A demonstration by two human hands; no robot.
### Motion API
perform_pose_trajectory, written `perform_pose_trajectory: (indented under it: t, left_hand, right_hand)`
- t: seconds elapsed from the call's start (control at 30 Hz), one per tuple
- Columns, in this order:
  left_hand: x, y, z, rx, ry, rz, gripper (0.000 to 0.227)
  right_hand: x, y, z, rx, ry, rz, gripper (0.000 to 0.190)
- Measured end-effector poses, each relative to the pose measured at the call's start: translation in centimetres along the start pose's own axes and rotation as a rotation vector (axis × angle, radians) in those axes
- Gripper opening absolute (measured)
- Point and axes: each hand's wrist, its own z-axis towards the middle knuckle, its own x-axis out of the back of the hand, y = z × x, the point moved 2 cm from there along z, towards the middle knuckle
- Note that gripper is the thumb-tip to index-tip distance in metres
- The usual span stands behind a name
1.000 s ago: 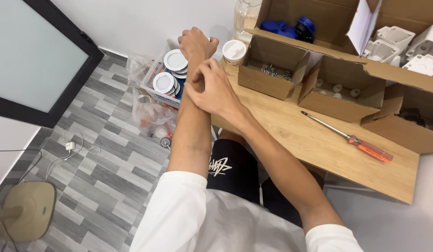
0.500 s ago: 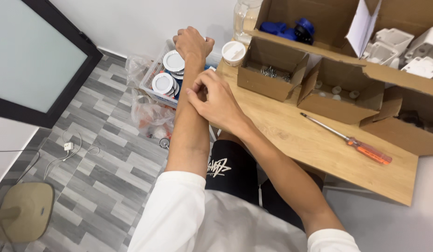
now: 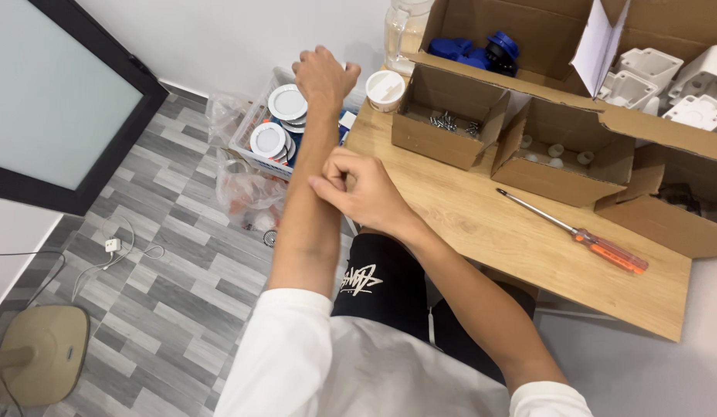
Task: The person assembles a small white plastic electrical box with a blue circular cover using a screwdriver. They tighten screws on the blue cover, place it into the white box, and then secure it with additional screws. The person handles the components and tools on a wooden table with organized boxes of parts nearby.
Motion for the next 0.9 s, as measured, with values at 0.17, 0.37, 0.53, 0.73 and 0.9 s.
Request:
perform_pose_trajectory:
  t: [0.17,0.37,0.53,0.73,0.9]
  left_hand:
    - [4.8,-1.0,-2.4,-0.124,0.199,-0.525,0.064]
    - [16.8,-3.1,-13.3,-0.458,0.361,-0.83,0.037]
    - [16.3,-1.3,-21.1,-0.762,0.184,-0.988,0.07]
    - [12.1,5.3,-29.0,-0.897,-0.255,-1.123,0.061]
    - [8.4,9.8,-32.0,-0.838,-0.151,-1.073,0.058]
  right_hand:
    - [4.2,2.5,-5.3,-0.066,0.051,0.026,0.047]
    - [12.0,5.8,-13.8,-0.23,0.227,0.27,0.054]
    - [16.3,5.7,-18.9,-0.287,0.391,0.13,0.023]
    - [18.6,4.2,-20.6,-0.234,0.349,-0.277,0.053]
    - [17.4,5.6,-19.6,-0.254,0.28,-0.467,0.089]
